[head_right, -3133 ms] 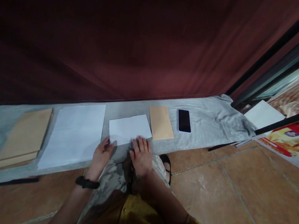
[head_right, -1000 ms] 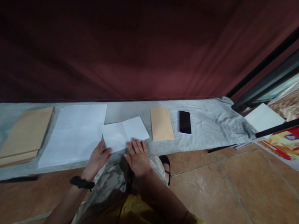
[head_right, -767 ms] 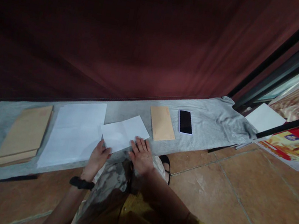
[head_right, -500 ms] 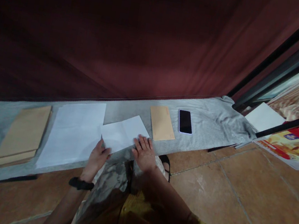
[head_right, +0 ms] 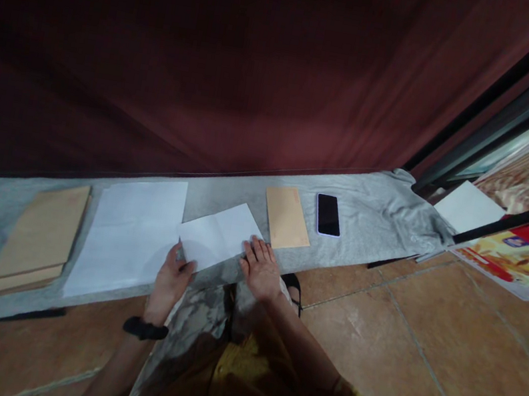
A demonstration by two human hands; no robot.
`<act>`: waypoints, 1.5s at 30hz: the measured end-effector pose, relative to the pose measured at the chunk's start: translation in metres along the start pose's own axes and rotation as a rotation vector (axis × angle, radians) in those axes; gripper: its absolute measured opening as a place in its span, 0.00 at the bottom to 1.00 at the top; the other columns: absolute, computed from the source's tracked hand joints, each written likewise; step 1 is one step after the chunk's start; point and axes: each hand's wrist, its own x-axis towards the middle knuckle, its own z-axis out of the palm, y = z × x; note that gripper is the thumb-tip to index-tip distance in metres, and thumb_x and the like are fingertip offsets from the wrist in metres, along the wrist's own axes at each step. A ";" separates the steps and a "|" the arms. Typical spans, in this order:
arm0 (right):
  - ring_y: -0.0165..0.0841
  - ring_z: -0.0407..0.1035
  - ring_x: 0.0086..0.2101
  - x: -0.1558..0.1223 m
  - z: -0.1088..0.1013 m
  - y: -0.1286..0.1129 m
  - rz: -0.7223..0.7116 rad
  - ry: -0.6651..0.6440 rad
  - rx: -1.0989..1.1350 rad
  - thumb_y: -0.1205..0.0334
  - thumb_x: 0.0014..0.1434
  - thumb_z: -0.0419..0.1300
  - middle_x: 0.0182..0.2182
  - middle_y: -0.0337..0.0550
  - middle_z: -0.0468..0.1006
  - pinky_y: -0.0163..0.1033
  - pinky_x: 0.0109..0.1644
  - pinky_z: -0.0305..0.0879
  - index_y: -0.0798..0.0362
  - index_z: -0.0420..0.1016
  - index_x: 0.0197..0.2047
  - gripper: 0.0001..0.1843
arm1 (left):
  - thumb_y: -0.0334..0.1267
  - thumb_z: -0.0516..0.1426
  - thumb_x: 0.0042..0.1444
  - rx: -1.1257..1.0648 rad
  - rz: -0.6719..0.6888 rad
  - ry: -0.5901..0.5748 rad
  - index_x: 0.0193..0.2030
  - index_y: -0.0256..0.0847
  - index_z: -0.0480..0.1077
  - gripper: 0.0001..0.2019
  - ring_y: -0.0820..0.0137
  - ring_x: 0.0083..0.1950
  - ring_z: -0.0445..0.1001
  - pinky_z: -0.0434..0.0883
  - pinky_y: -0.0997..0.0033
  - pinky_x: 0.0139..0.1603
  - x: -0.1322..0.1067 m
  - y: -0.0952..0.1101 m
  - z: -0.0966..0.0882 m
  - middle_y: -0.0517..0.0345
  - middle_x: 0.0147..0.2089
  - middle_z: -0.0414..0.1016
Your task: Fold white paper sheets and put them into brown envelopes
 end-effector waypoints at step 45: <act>0.45 0.53 0.68 0.004 -0.001 -0.001 -0.007 -0.033 0.011 0.55 0.73 0.48 0.69 0.53 0.61 0.56 0.71 0.52 0.56 0.63 0.70 0.27 | 0.52 0.45 0.68 0.624 0.578 0.119 0.70 0.25 0.57 0.34 0.49 0.74 0.56 0.61 0.44 0.71 -0.064 -0.019 0.027 0.29 0.71 0.60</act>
